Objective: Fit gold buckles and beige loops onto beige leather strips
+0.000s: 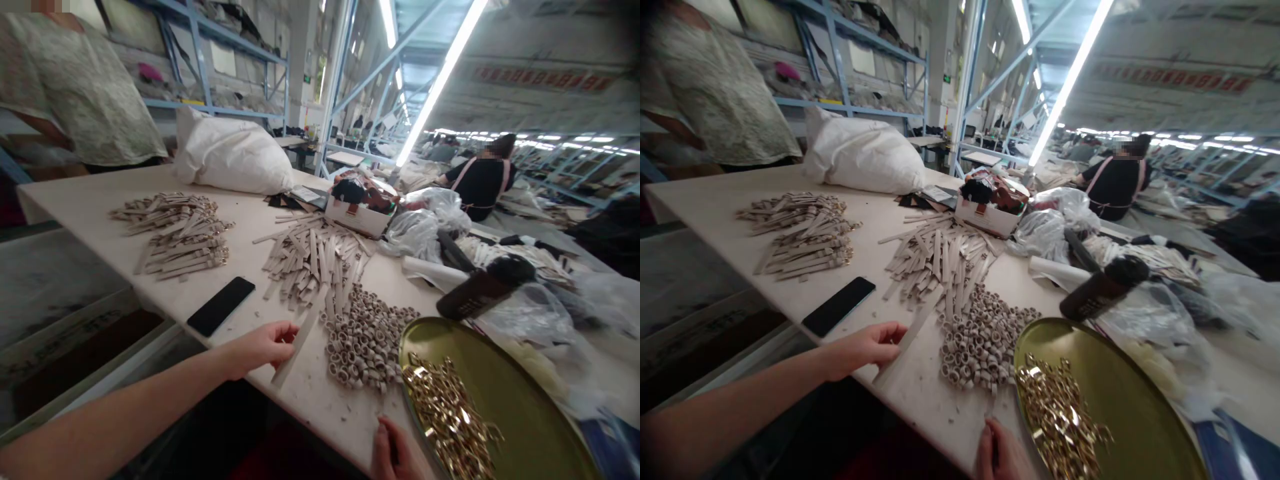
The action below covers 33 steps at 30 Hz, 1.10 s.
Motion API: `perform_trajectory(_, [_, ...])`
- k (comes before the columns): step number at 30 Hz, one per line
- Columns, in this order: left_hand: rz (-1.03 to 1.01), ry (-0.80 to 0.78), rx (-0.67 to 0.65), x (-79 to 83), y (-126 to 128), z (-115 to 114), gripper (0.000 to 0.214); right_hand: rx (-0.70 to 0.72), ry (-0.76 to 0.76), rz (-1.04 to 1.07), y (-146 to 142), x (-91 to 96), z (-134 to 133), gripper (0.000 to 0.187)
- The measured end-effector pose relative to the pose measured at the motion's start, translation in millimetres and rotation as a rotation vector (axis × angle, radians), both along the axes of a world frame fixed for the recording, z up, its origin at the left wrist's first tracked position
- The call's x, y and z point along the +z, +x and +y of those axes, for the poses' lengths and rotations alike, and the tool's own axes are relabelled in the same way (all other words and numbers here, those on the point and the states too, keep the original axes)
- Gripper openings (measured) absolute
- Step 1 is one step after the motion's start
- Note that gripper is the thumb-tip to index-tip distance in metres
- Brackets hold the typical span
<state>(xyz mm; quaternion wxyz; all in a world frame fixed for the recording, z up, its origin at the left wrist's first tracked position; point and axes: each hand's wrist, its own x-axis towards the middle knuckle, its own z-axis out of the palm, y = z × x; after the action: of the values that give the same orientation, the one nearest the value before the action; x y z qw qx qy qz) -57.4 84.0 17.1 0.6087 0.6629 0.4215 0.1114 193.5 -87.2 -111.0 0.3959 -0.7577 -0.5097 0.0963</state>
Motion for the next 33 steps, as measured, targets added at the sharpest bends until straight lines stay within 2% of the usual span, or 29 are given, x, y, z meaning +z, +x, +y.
perform_trajectory(3, [-0.176,-0.405,-0.118,3.3,11,-57,0.038,0.021,0.05,0.226,-8,24.1,-3,0.038])
perform_trajectory(5, [-0.194,-0.584,-0.231,1.1,19,-82,0.036,0.054,0.058,0.53,-16,42.2,-3,0.045])
perform_trajectory(7, [-0.185,-0.681,-0.297,-2.9,27,-97,0.034,0.048,0.036,0.825,-22,55.4,-2,0.042])
perform_trajectory(10, [-0.14,-0.738,-0.301,-9.0,40,-109,0.032,-0.02,0.005,0.999,-24,64.3,-4,0.028])
perform_trajectory(15, [-0.165,-0.847,-0.232,-18.7,69,-115,0.029,-0.016,-0.014,0.996,-24,64.7,-8,0.023])
perform_trajectory(20, [-0.193,-0.914,-0.112,-28.4,91,-112,0.027,0.007,-0.039,1.026,-25,58.2,0,0.025])
perform_trajectory(28, [-0.193,-1.002,-0.052,-37.9,95,-100,0.024,-0.032,-0.111,1.027,-22,49.7,11,0.028])
perform_trajectory(33, [-0.223,-0.986,0.028,-40.8,98,-94,0.025,-0.089,-0.071,1.026,-15,49.7,12,0.03])
